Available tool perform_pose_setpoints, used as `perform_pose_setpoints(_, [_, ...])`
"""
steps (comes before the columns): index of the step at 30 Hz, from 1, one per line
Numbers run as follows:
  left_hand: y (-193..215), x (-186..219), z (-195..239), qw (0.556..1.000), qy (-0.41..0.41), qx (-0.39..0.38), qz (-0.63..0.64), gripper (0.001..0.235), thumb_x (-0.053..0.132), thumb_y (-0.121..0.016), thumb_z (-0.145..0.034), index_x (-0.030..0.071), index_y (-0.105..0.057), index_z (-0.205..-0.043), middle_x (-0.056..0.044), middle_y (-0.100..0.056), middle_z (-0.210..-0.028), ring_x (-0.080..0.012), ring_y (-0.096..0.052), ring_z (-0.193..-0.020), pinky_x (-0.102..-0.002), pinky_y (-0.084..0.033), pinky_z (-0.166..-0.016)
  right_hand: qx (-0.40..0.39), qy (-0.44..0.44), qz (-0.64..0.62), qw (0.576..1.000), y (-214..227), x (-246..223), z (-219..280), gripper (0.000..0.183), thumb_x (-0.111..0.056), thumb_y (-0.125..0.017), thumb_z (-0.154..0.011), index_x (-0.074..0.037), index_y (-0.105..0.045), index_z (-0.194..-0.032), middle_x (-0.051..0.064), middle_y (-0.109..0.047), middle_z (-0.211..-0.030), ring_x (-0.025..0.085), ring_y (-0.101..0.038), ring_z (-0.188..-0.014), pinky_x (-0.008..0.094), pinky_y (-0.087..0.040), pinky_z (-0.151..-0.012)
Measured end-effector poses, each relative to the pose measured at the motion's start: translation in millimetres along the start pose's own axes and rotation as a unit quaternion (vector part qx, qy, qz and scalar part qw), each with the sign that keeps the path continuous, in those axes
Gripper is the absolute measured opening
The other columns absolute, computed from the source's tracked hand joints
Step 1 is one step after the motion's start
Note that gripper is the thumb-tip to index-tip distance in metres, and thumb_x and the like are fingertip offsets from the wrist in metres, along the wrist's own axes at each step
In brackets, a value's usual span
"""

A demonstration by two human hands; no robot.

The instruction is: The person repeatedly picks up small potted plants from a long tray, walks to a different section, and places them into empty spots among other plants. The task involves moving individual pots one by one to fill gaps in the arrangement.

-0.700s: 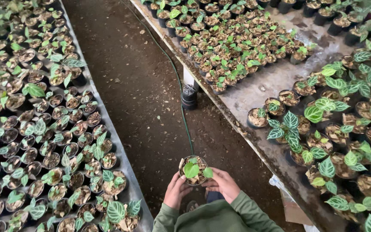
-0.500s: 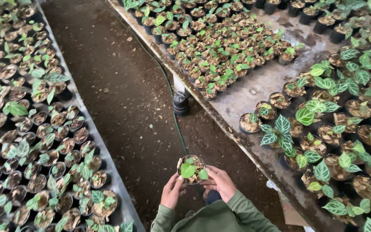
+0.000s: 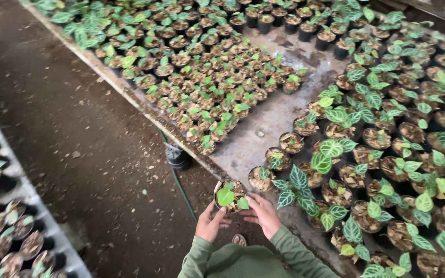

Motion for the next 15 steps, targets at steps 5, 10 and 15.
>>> perform_pose_setpoints(5, [-41, -1, -41, 0.997, 0.037, -0.02, 0.065, 0.057, 0.017, -0.063, -0.096, 0.008, -0.047, -0.151, -0.019, -0.077, -0.101, -0.0254, -0.077, -0.08, -0.036, -0.063, -0.07, 0.005, 0.023, -0.01, 1.0, 36, -34, -13, 0.056, -0.031, -0.061, -0.098, -0.01, -0.05, -0.149, 0.009, -0.068, -0.123, 0.019, -0.07, -0.097, 0.034, -0.059, -0.079])
perform_pose_setpoints(10, [-65, -19, -86, 0.992, 0.095, -0.034, 0.075, 0.054, 0.011, -0.059, -0.096, 0.008, -0.047, -0.149, -0.019, -0.076, -0.102, -0.0277, -0.078, -0.081, -0.038, -0.062, -0.069, 0.081, -0.018, -0.021, 0.996, 71, -42, -13, 0.06, -0.034, -0.059, -0.096, -0.014, -0.045, -0.151, 0.007, -0.061, -0.137, 0.023, -0.072, -0.106, 0.034, -0.06, -0.083])
perform_pose_setpoints(15, [-80, -34, -137, 0.99, 0.107, -0.07, 0.062, 0.052, 0.009, -0.06, -0.097, 0.001, -0.05, -0.148, -0.022, -0.075, -0.1, -0.0285, -0.078, -0.08, -0.038, -0.063, -0.069, 0.123, -0.025, -0.07, 0.99, 95, -34, -12, 0.058, -0.034, -0.058, -0.096, -0.011, -0.05, -0.149, 0.012, -0.062, -0.144, 0.026, -0.072, -0.108, 0.034, -0.059, -0.082])
Point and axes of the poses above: each hand's wrist, its own z-axis away from the middle knuckle, its own y-axis out of the back of the hand, x = y × z, the point moved 8 cm from there along -z, towards the middle knuckle
